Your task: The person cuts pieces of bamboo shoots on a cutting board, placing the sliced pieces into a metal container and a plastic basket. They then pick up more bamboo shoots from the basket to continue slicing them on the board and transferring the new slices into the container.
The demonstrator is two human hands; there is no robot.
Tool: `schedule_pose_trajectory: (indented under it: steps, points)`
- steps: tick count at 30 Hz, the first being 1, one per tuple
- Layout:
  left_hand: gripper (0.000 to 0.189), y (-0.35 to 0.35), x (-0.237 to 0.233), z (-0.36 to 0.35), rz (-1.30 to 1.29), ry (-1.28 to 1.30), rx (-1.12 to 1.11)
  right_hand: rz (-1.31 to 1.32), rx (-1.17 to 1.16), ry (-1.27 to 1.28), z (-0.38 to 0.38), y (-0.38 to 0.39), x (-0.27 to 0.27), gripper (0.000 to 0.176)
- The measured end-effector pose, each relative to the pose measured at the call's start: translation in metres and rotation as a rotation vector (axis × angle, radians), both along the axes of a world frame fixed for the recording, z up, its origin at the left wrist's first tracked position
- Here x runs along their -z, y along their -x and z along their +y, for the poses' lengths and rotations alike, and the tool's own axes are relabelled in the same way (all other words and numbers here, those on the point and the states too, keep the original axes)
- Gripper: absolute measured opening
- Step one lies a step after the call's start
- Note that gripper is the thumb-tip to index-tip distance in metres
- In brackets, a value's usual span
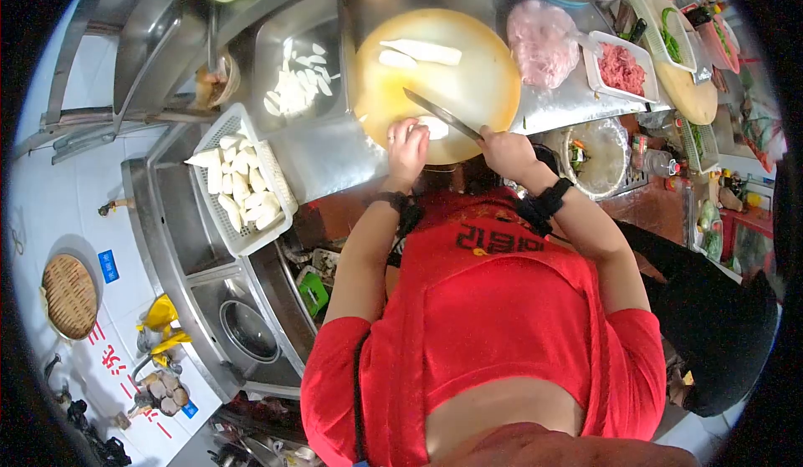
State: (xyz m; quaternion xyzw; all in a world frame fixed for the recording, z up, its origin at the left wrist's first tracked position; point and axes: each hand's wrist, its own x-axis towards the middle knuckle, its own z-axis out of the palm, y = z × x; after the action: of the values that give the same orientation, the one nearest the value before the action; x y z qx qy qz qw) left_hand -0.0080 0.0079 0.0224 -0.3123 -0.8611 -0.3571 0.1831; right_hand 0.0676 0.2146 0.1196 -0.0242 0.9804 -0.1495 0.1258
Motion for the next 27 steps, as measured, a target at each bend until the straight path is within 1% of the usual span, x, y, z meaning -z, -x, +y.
schedule_pose_trajectory:
  steps: [4,5,7,11,13,15,16,22,27]
  points:
    - [0.014,-0.003,0.001,-0.001,-0.023,-0.006,-0.004,0.027,0.015,0.012,-0.008,-0.003,0.012,0.019]
    - [0.013,-0.003,0.002,0.000,-0.019,-0.008,-0.004,-0.004,-0.004,-0.037,-0.010,-0.001,0.022,0.018]
    - [0.012,-0.001,0.000,0.001,-0.008,-0.006,-0.009,-0.044,-0.011,-0.098,-0.010,0.004,0.021,0.018]
    - [0.013,-0.002,0.000,0.002,-0.013,-0.017,-0.035,-0.010,-0.034,-0.045,-0.001,0.002,0.002,0.019]
    - [0.014,-0.003,-0.001,0.002,-0.013,-0.011,-0.032,0.020,0.007,-0.004,-0.005,-0.001,-0.007,0.020]
    - [0.014,-0.005,-0.002,0.001,-0.019,-0.010,-0.025,0.023,0.013,-0.002,-0.010,-0.003,0.021,0.021]
    - [0.015,-0.002,-0.004,0.001,-0.010,-0.010,-0.014,0.042,0.022,0.000,-0.012,0.000,0.025,0.022]
    - [0.015,-0.003,-0.004,0.001,-0.009,0.001,-0.020,0.009,0.010,0.006,-0.001,0.004,0.007,0.024]
    - [0.015,-0.002,-0.008,0.004,0.009,-0.015,-0.031,0.051,0.006,0.008,-0.012,0.007,0.018,0.026]
